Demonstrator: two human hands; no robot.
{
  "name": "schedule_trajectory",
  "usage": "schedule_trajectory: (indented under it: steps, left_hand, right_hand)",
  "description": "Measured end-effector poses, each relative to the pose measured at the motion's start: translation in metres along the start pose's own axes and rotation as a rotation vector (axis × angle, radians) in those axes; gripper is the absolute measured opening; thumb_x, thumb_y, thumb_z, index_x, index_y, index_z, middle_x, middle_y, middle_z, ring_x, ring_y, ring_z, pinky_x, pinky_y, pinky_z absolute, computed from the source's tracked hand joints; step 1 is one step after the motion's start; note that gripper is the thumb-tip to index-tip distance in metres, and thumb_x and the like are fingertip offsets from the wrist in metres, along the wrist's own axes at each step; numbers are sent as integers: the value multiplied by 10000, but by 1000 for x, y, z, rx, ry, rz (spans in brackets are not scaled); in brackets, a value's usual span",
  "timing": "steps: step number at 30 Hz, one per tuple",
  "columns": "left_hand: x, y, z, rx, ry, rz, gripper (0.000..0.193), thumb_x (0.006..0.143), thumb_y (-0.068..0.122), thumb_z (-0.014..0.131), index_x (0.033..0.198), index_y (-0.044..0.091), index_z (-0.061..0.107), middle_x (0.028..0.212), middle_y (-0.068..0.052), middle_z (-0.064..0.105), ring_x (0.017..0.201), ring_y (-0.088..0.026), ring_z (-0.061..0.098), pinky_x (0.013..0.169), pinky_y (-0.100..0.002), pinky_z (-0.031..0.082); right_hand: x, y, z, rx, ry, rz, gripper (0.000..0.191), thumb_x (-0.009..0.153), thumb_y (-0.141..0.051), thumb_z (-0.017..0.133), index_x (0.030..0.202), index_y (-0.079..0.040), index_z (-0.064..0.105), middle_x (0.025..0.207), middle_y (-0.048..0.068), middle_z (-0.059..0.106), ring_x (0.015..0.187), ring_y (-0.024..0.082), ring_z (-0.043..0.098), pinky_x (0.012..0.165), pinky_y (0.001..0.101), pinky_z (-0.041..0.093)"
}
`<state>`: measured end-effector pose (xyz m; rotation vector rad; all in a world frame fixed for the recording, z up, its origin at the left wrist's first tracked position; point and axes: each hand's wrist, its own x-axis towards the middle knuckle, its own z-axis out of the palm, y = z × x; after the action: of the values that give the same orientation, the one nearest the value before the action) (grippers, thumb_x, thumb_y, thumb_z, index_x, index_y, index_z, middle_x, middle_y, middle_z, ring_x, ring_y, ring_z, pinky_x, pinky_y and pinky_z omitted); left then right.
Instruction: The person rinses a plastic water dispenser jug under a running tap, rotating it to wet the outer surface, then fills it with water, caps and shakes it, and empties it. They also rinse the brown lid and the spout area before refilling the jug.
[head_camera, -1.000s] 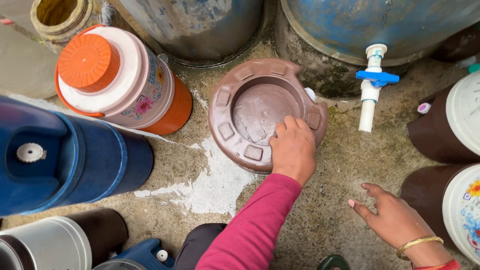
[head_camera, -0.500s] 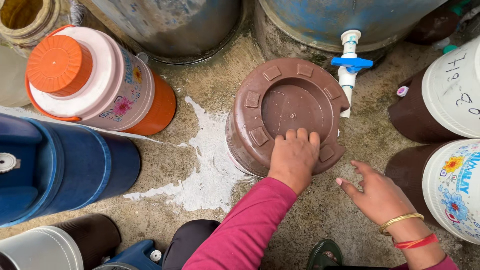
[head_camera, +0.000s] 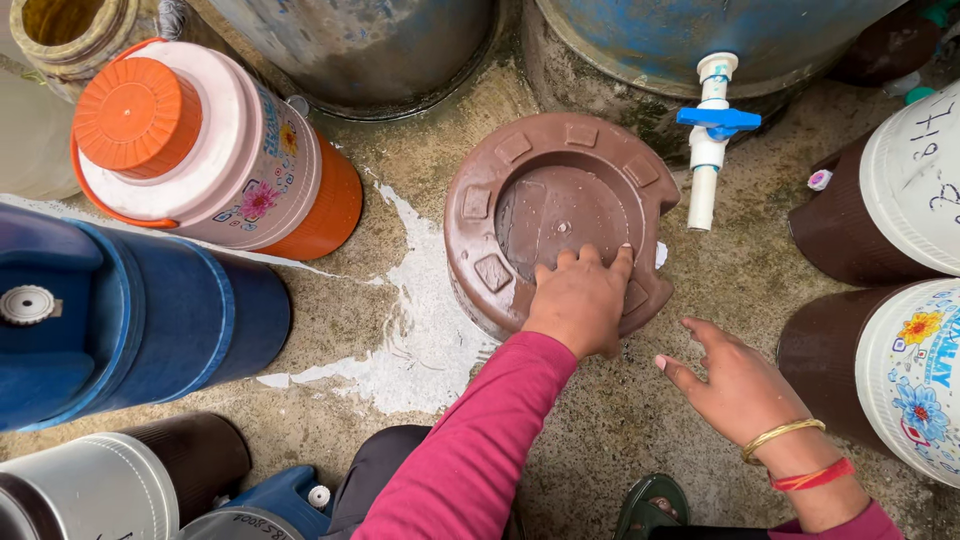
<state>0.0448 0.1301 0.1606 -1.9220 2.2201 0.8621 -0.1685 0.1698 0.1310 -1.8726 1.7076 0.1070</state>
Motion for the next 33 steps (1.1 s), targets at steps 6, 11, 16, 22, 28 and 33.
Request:
schedule_trajectory:
  steps: [6, 11, 16, 22, 28, 33]
  left_hand:
    - [-9, 31, 10, -182, 264, -45, 867, 656, 191, 875, 1446, 76, 536, 1196, -140, 600, 1137, -339, 602, 915, -533, 516]
    - [-15, 50, 19, -406, 368, -151, 906, 672, 192, 862, 1443, -67, 461, 1236, -174, 553, 1181, -382, 554, 895, -556, 508]
    - [-17, 50, 21, -561, 378, -248, 939, 725, 205, 845, 1485, -95, 382, 1310, -196, 488, 1217, -413, 494, 951, -566, 467]
    - [7, 47, 37, -750, 434, -213, 906, 698, 183, 831, 1447, -122, 422, 1315, -259, 543, 1202, -449, 546, 1007, -511, 475]
    - [44, -3, 23, -424, 211, -8, 287, 833, 83, 679, 1091, -27, 743, 1058, -295, 718, 1083, -430, 708, 994, -503, 563]
    - [29, -66, -12, -203, 793, -43, 571, 764, 92, 719, 1321, 151, 609, 1251, -183, 629, 1201, -379, 616, 949, -498, 515]
  right_hand:
    - [1, -3, -2, -8, -8, 3, 718, 837, -411, 720, 1437, -71, 519, 1295, 259, 654, 1175, 409, 664, 983, 457, 533]
    - [0, -4, 1, 104, -14, -43, 846, 793, -238, 765, 1518, -39, 376, 1294, 279, 633, 1133, 362, 701, 953, 440, 548]
    - [0, -12, 16, 324, -25, -155, 1103, 743, -126, 760, 1592, 26, 72, 1325, 269, 597, 1130, 289, 701, 947, 377, 542]
    - [10, -17, 17, 762, -9, -77, 1170, 769, -149, 742, 1640, -31, -30, 1465, 183, 542, 1222, 238, 629, 988, 348, 518]
    - [16, -30, 17, 424, 220, -168, 1158, 840, -253, 853, 1599, 92, 49, 1543, 255, 444, 1395, 277, 495, 1124, 381, 398]
    - [9, -39, 10, 680, 142, -164, 1127, 823, -224, 807, 1609, 90, 62, 1538, 211, 488, 1367, 242, 529, 1096, 352, 437]
